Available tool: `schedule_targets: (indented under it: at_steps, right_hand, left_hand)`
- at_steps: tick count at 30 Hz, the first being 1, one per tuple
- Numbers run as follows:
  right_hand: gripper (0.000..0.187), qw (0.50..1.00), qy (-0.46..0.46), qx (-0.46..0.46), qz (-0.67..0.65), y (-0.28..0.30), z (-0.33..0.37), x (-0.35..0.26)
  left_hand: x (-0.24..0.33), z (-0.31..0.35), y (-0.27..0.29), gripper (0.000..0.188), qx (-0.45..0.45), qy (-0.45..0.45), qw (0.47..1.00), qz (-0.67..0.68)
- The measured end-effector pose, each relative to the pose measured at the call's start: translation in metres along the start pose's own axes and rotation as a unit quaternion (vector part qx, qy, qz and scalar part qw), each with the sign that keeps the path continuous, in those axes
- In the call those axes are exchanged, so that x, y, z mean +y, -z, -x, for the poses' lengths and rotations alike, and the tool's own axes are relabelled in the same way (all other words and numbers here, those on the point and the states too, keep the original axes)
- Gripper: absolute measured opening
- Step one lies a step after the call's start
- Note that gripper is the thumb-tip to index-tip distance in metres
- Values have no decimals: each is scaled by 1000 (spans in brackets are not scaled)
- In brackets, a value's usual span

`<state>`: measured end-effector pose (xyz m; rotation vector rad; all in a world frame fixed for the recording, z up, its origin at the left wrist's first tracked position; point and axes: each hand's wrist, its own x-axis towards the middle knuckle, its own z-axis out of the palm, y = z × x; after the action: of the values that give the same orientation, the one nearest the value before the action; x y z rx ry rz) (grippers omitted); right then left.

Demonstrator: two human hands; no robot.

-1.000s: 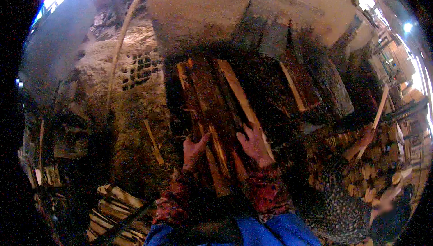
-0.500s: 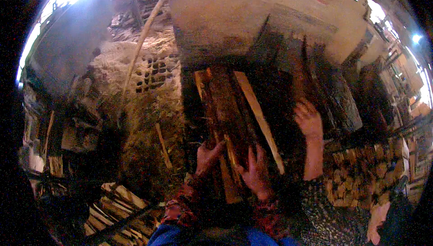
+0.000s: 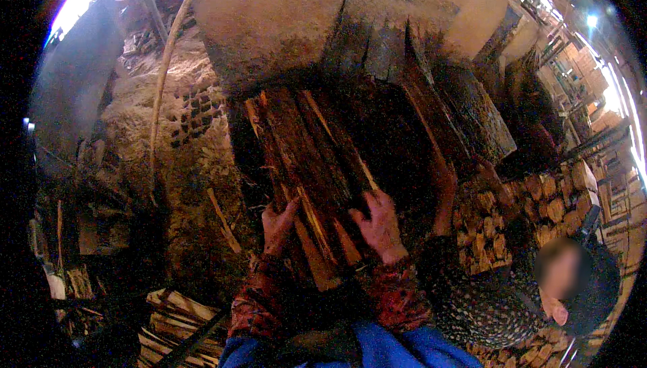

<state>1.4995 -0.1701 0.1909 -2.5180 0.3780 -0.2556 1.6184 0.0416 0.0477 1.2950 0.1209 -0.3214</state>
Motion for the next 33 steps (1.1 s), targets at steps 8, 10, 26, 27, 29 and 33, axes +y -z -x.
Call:
schedule_targets:
  at_steps: [8,10,26,27,29,33]
  right_hand:
    - [51,995,-57,0,81,-10,11,68]
    - [53,995,-13,-4,99,-8,9,76]
    - [52,998,-17,-7,59,7,30,21]
    - [50,999,-9,-5,45,9,29,15]
    - [47,1000,6,0,18,13,22,7]
    - [41,1000,-19,14,17,28,-3,16]
  left_hand:
    - [47,26,-23,36,-7,-12,998,59]
    - [75,37,-34,35,5,-8,1000,20]
    - [52,26,-21,44,10,50,997,65]
    - [43,21,-16,45,9,52,996,74]
    - [29,14,-8,47,4,54,994,91]
    - [22,11,-10,47,-5,42,997,68]
